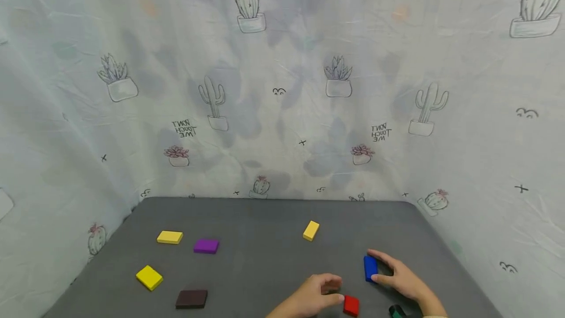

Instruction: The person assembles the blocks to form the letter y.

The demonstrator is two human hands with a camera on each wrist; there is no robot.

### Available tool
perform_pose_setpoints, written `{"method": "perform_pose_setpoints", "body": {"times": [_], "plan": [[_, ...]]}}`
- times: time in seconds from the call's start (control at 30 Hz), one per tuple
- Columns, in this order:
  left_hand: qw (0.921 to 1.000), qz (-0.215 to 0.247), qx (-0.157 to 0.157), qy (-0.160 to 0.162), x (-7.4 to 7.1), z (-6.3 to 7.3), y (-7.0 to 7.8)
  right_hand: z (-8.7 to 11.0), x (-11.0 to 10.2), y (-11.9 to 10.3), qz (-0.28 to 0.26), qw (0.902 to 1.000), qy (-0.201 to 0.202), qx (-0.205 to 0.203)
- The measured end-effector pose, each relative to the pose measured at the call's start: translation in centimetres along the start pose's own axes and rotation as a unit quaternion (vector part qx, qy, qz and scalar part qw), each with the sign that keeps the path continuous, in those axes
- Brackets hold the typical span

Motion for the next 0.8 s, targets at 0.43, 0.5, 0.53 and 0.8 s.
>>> {"method": "perform_pose_setpoints", "body": {"times": [0.43,0.5,0.53,0.8], "plan": [[0.9755,-0.207,0.043,0.061,2.0,-1.0,-0.6,0.0,0.9,0.6,-0.027,0.9996,-0.006,0.001],[0.9693,-0.231,0.056,0.064,2.3,-0.8,-0.7,0.2,1.1,0.7,-0.032,0.9995,-0.006,0.002],[0.9667,-0.24,0.061,0.065,2.5,-0.8,-0.7,0.3,1.1,0.8,-0.032,0.9994,-0.007,0.003],[0.9561,-0.269,0.083,0.082,2.1,-1.5,0.0,-0.4,0.0,0.5,-0.01,0.9998,0.007,-0.014]]}}
Point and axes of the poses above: each hand's wrist, its own z-axis away from the middle knuckle, its own x-axis out of the palm, y = z × x, the point moved 8 cm from there along -z, towards the middle knuckle, and after that the axes turned 9 degrees about -x, right-handed, at the moved point
